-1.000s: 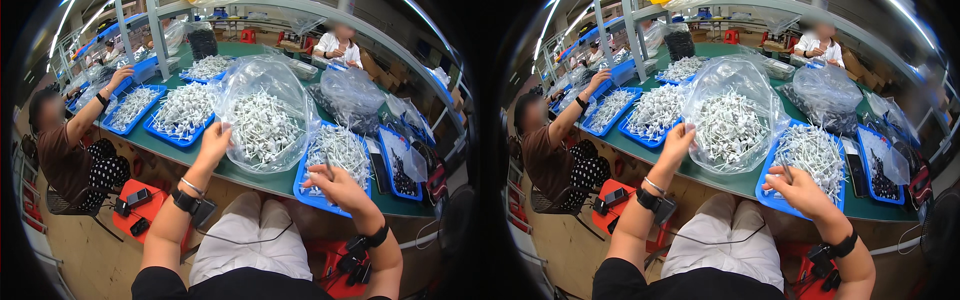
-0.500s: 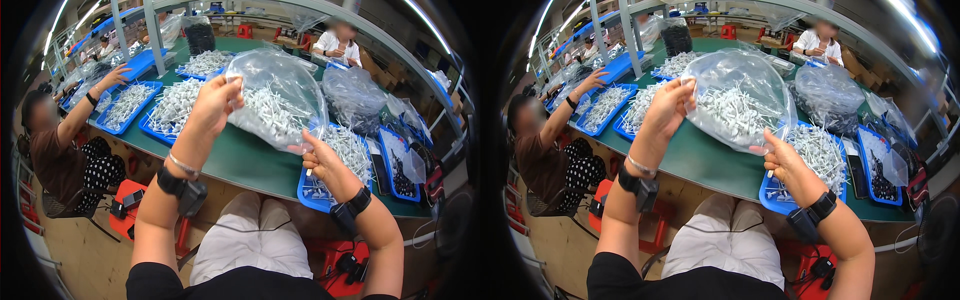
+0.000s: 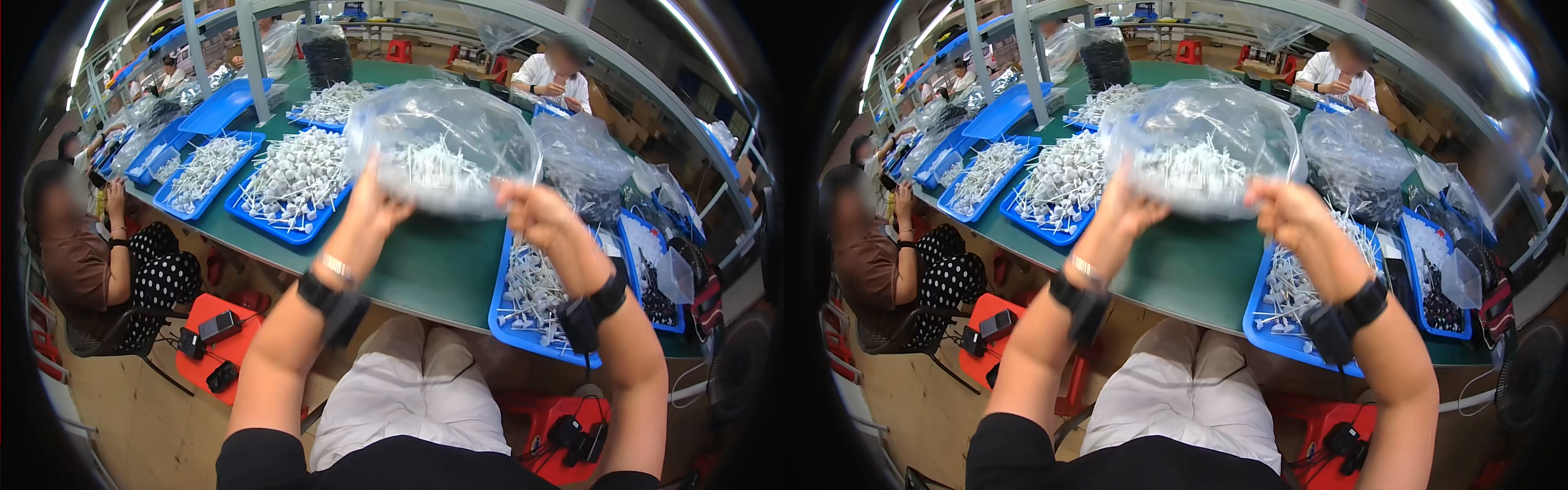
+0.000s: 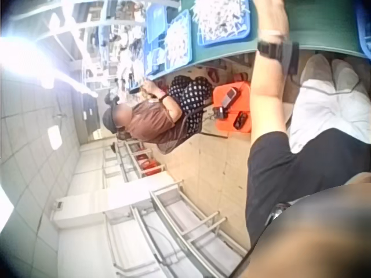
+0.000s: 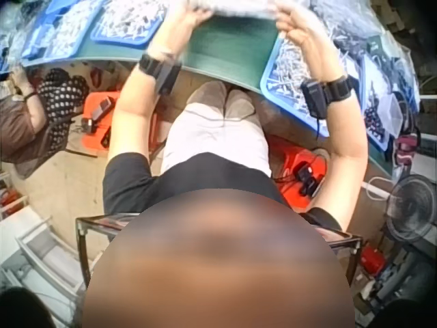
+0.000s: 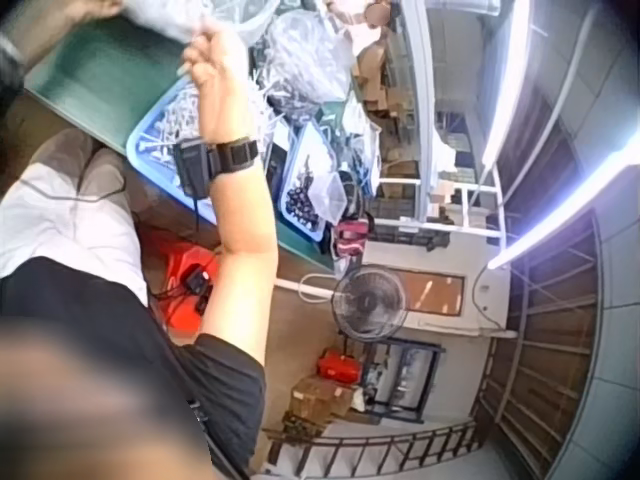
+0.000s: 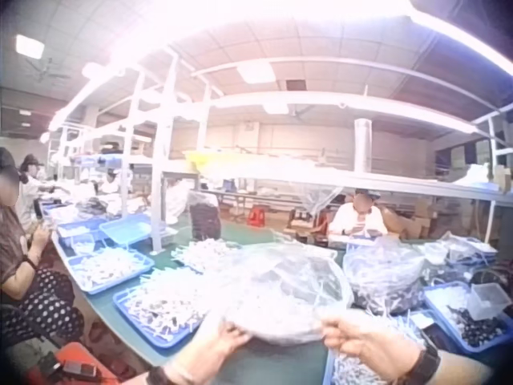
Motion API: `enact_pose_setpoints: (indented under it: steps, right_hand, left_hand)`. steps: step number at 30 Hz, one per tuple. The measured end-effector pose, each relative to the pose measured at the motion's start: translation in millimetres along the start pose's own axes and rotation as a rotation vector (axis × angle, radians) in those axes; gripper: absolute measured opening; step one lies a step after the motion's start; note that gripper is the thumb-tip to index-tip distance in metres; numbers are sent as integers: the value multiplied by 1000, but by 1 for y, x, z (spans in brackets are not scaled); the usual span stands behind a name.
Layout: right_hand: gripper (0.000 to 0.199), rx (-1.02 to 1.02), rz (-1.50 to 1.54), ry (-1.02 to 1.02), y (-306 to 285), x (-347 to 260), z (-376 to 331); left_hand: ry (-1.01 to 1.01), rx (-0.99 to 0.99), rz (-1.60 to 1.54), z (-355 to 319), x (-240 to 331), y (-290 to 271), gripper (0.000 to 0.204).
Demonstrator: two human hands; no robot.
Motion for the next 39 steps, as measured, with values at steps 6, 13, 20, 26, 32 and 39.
enact_pose_setpoints:
  steps: [6, 13, 20, 26, 32, 39]
  right_hand:
    - [28, -181, -7, -231, 39, -50, -50]
    - [47, -133, -204, -23, 2, 62, -87]
    - [57, -145, -139, 45, 12, 95, -92]
    - [45, -155, -77, 96, 16, 101, -96]
    - [27, -124, 222, 251, -3, 106, -91]
    - [30, -211, 36, 317, 3, 130, -102]
  left_hand:
    - [226, 42, 21, -14, 62, 48, 114]
    - [274, 224, 204, -54, 19, -27, 114]
    - [758, 157, 1198, -17, -1, 76, 107]
    - [711, 196, 1378, 22, 5, 70, 68]
    - [762, 159, 420, -17, 84, -6, 23]
    - [593, 377, 484, -100, 36, -111, 22]
Point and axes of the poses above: each hand's wrist, its own z-axis towards the middle knuckle, its own y-axis out of the palm, x = y × z, the point moved 9 cm from there along z, towards the middle knuckle, and after that the axes turned 9 degrees about x, right-handed, at the moved point
